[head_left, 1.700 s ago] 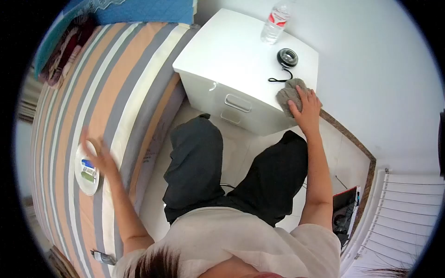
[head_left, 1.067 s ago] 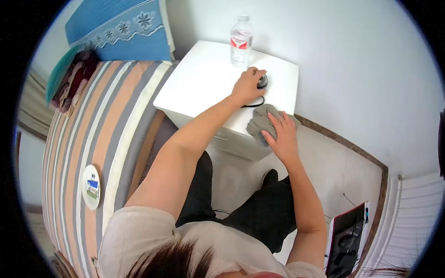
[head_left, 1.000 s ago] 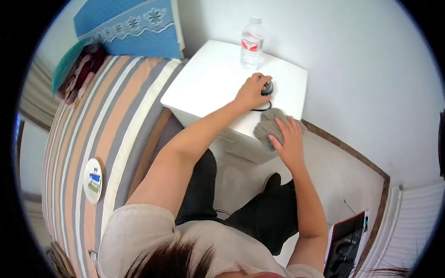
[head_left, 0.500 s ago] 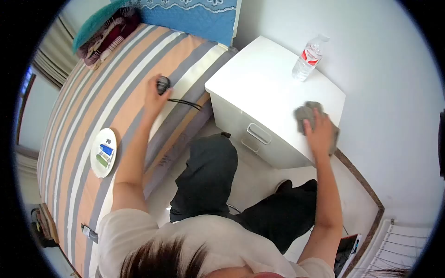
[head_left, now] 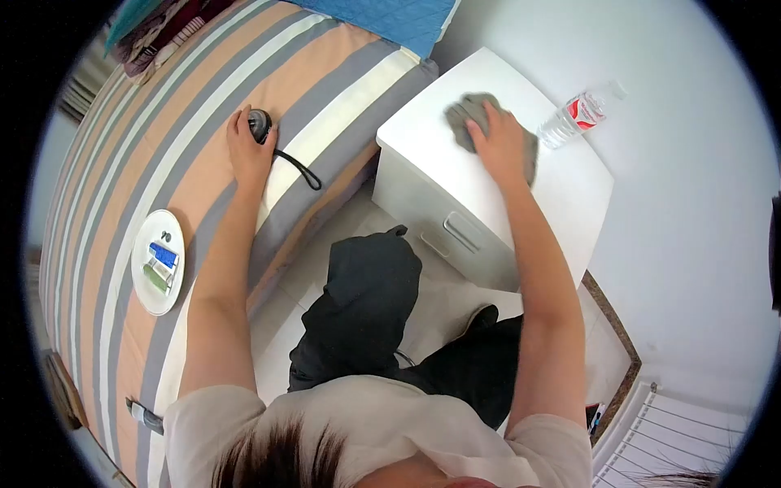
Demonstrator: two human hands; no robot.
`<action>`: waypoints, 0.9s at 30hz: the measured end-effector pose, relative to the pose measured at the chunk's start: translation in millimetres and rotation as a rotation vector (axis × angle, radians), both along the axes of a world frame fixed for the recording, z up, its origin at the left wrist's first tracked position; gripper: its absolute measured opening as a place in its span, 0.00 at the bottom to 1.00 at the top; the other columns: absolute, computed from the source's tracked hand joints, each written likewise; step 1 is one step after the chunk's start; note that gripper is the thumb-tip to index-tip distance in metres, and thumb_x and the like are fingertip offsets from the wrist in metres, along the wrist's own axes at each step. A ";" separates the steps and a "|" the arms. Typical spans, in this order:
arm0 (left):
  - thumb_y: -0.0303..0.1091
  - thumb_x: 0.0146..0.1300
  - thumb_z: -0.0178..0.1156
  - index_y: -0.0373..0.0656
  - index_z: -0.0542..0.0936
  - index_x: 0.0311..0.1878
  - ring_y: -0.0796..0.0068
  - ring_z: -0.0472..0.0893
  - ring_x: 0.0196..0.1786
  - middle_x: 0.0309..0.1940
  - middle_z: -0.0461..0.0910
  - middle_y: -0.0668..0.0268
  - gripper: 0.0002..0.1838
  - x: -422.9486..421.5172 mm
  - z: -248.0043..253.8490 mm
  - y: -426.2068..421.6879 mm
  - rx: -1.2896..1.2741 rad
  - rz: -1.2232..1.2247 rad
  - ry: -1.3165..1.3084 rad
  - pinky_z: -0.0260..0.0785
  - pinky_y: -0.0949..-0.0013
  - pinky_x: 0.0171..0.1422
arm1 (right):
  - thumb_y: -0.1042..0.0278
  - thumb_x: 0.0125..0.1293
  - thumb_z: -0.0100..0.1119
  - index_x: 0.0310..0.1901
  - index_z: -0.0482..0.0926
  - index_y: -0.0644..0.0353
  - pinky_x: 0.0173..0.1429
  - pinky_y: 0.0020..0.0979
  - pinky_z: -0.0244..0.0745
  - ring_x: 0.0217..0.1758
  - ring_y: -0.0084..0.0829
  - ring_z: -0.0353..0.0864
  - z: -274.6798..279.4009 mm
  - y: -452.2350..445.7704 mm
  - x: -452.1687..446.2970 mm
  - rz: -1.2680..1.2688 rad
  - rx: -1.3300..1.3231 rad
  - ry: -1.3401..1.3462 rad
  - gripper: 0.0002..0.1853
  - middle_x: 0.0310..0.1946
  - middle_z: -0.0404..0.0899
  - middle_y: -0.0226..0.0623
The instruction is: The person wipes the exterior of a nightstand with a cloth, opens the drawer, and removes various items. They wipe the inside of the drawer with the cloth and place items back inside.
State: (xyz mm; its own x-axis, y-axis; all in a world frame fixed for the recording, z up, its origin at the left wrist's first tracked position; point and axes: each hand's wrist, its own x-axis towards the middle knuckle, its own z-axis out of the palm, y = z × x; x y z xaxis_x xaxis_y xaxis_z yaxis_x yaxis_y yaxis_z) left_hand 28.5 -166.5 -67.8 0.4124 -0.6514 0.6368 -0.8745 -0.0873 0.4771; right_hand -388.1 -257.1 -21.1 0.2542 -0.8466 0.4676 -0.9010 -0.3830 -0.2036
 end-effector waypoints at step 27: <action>0.46 0.57 0.65 0.35 0.63 0.65 0.49 0.63 0.66 0.63 0.64 0.47 0.37 0.2 2.2 5.5 0.020 -0.116 0.024 0.57 0.54 0.69 | 0.48 0.67 0.51 0.65 0.66 0.52 0.72 0.47 0.52 0.70 0.49 0.59 7.4 146.6 -4.9 0.117 0.044 -0.019 0.29 0.62 0.67 0.50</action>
